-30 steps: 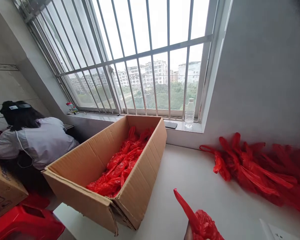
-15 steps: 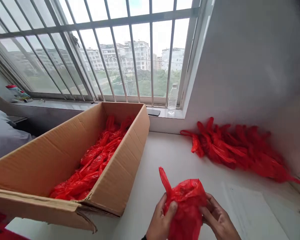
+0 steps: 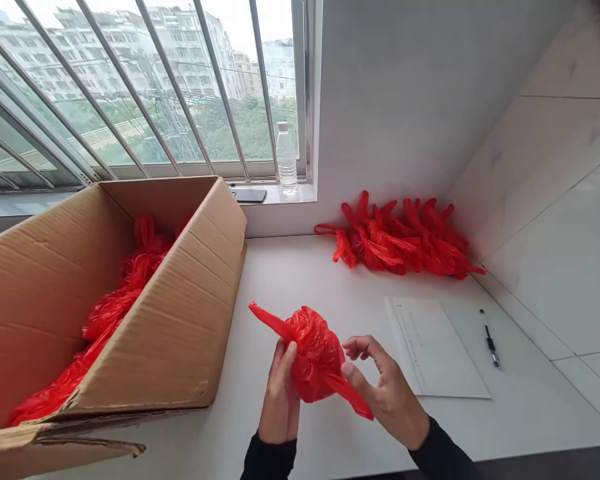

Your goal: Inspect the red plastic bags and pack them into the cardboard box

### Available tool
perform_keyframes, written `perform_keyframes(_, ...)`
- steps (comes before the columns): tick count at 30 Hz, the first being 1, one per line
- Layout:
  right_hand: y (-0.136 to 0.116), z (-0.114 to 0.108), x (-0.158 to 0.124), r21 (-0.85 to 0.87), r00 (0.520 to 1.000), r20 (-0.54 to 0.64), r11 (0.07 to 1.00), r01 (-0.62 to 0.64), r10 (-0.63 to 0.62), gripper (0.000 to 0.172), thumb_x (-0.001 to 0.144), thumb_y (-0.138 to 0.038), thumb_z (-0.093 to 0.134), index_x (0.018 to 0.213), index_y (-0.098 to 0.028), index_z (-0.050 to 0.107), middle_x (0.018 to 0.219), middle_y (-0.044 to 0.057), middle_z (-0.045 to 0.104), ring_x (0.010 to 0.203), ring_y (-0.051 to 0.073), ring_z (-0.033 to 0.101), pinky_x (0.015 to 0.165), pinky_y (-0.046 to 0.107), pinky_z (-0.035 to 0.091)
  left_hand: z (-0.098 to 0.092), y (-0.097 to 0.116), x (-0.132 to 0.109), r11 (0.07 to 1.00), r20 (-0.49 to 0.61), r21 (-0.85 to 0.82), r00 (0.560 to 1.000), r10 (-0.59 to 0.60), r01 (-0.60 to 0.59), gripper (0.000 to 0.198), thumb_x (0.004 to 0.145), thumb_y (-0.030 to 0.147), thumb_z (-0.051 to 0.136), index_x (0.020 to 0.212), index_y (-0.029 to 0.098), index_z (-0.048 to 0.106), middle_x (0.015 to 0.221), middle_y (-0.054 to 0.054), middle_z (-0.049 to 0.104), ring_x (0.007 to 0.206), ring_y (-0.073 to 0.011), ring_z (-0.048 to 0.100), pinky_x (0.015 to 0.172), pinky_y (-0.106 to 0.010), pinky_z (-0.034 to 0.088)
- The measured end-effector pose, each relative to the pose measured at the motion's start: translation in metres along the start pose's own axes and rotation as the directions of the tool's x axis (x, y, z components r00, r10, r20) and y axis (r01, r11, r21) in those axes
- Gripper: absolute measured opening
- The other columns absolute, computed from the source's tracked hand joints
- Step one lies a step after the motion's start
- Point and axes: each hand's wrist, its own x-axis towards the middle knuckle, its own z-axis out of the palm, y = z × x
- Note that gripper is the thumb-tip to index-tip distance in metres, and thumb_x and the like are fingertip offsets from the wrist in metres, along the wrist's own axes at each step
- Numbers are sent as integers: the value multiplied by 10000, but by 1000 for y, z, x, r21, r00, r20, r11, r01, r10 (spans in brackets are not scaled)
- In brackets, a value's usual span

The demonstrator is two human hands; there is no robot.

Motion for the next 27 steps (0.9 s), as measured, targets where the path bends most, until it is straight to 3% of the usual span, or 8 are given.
perform_keyframes(3,-3,6,-5,-126,987,147,988,91,-73,260,861,-322,680,1100,-268,593,1015,24,617,949,235,571,886,399,458,5,-5,2,999,-39,-21,999,-25,24,408,881,521,612,1142,213,668,1208,-130,671,1061,-307,653,981,-460,476)
perform_keyframes(7,4,11,-7,-157,984,160,983,98,-73,215,900,-173,570,1098,-251,596,959,16,636,855,203,587,814,362,470,1,-16,8,1000,-114,24,993,-6,9,439,840,524,672,1143,206,661,1113,-114,707,943,-265,686,884,-415,527)
perform_keyframes(11,8,5,-12,-131,982,182,989,69,-44,155,946,-188,509,1029,-249,624,920,2,641,756,169,580,718,316,462,-20,-22,24,940,-205,339,973,107,-32,496,807,551,675,1112,160,667,985,-103,732,844,-246,692,724,-348,554)
perform_keyframes(14,8,1,-16,-152,983,183,987,54,-26,166,965,-211,485,1017,-254,637,916,-1,641,723,161,567,683,308,445,-36,-15,37,819,-185,571,963,194,-56,517,772,582,673,1052,149,706,902,-88,734,769,-230,675,647,-311,534)
perform_keyframes(19,8,6,-20,-118,985,171,993,12,8,155,951,-219,506,982,-248,655,897,0,649,716,160,568,677,297,440,-41,2,36,710,-167,703,958,232,-49,426,729,561,708,919,180,736,728,-29,691,584,-170,592,562,-277,484)
perform_keyframes(24,14,17,-28,-65,971,239,998,-2,17,138,904,-184,548,951,-236,667,866,-5,656,712,153,579,677,279,438,-41,-10,19,611,-118,792,976,181,-17,445,769,597,652,897,176,719,766,-47,707,610,-192,603,597,-304,486)
perform_keyframes(27,16,20,-32,-48,954,299,999,-23,36,134,876,-174,567,958,-230,657,848,-15,662,697,146,584,654,263,432,-41,-19,17,628,-112,777,976,184,-30,496,846,621,538,922,160,705,780,-64,707,699,-222,624,666,-322,493)
